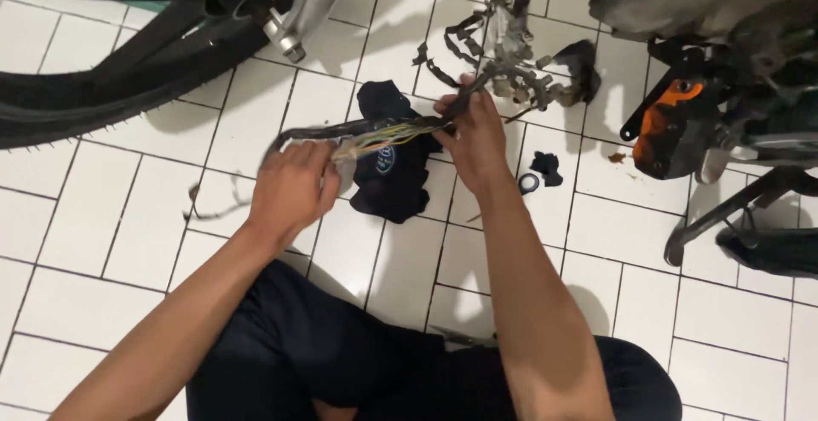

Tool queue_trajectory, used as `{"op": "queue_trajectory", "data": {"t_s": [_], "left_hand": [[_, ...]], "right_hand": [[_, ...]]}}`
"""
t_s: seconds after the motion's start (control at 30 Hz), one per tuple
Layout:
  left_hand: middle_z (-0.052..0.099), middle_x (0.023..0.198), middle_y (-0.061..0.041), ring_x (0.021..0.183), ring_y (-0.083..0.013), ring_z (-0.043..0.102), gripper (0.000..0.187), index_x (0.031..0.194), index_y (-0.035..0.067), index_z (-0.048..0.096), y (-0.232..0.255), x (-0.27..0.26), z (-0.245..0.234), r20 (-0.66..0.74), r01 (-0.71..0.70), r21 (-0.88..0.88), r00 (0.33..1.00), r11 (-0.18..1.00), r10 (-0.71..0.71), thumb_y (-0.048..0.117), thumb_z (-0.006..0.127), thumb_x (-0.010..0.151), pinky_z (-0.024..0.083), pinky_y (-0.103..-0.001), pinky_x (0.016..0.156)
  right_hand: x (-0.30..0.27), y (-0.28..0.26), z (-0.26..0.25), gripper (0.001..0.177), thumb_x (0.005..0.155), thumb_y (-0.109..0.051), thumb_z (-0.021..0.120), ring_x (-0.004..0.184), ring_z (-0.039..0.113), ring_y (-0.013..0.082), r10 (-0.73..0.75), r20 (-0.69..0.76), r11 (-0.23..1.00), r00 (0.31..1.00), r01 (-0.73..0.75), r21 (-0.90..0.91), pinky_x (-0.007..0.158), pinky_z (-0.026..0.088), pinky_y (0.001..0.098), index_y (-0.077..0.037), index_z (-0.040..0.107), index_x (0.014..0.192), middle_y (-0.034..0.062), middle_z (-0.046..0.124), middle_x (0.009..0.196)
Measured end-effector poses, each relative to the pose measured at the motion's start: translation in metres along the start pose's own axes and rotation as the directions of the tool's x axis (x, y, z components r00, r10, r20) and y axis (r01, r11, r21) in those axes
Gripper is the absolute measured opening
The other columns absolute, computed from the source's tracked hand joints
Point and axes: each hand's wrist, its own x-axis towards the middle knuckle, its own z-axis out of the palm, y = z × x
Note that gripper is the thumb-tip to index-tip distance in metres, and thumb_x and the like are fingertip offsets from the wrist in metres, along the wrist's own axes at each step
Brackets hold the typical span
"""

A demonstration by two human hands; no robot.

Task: Stripping old protective fabric and tape from an electrical wiring harness using scissors.

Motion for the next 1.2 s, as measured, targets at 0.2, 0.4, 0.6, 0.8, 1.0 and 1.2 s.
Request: {"op": "queue_trajectory", "data": {"t_s": [0.2,0.4,0.6,0.8,1.0,1.2], "left_hand": [[0.07,0.1,-0.014,0.094,-0.0327,0.065,0.039,0.109,0.004,0.068,0.051,0.038,-0.012,-0.112,0.209,0.077,0.973,0.975,-0.2,0.038,0.063,0.09,0.05,-0.045,0.085],[0.073,0.103,-0.015,0.098,-0.0286,0.068,0.042,0.114,0.007,0.07,0.023,0.114,0.015,0.211,0.289,-0.22,0.946,0.932,-0.244,0.046,0.062,0.099,0.052,-0.039,0.088],[0.078,0.097,-0.005,0.09,-0.0111,0.07,0.037,0.11,0.006,0.076,-0.029,0.141,0.068,0.767,0.636,-0.62,0.615,0.461,0.183,0.038,0.065,0.094,0.056,-0.028,0.081],[0.076,0.094,-0.013,0.087,-0.0256,0.068,0.024,0.113,0.011,0.077,-0.002,0.144,0.02,0.504,0.347,-0.372,0.855,0.861,-0.127,0.027,0.07,0.096,0.053,-0.039,0.08],[0.072,0.095,-0.011,0.092,-0.0333,0.065,0.016,0.103,0.007,0.075,0.006,0.119,0.037,0.126,-0.029,-0.186,0.991,0.982,0.053,0.02,0.071,0.096,0.05,-0.046,0.08],[0.068,0.091,-0.008,0.091,-0.0282,0.063,0.016,0.108,0.005,0.071,0.014,0.111,0.027,0.024,-0.217,-0.064,0.975,0.974,0.219,0.015,0.069,0.095,0.05,-0.044,0.081]], "right_hand": [[0.0,0.0,0.018,0.026,0.11,-0.031,0.033,0.126,0.062,0.0247,0.084,0.043,0.989,0.996,-0.079,-0.122,0.104,0.051,0.0567,-0.015,0.049,0.123,0.0076,0.066,0.121],[0.014,0.015,-0.015,0.024,0.115,-0.028,0.043,0.151,0.042,0.0224,0.013,0.325,1.0,0.945,-0.017,0.011,0.124,0.036,0.0537,-0.017,0.048,0.135,0.0051,0.05,0.156],[0.016,-0.003,0.007,0.044,0.108,-0.034,0.046,0.153,0.029,0.0214,0.088,0.311,0.992,0.946,-0.054,-0.117,0.121,0.032,0.0527,-0.019,0.042,0.149,-0.0048,0.035,0.164],[-0.001,-0.007,-0.018,0.05,0.097,-0.02,0.05,0.125,0.062,0.034,0.058,-0.229,0.874,0.972,-0.161,-0.459,0.1,0.051,0.0453,-0.002,0.053,0.143,0.0227,0.06,0.142],[-0.01,-0.077,-0.022,0.06,0.102,-0.041,0.053,0.123,0.062,0.0355,0.366,-0.502,0.925,0.783,-0.247,0.289,0.101,0.054,0.0416,0.008,0.041,0.136,0.0266,0.061,0.128],[0.068,-0.066,-0.09,0.025,0.1,-0.007,0.054,0.118,0.067,0.0295,0.323,-0.218,0.927,0.921,-0.355,-0.124,0.103,0.056,0.0387,0.003,0.063,0.12,0.0175,0.071,0.12]]}}
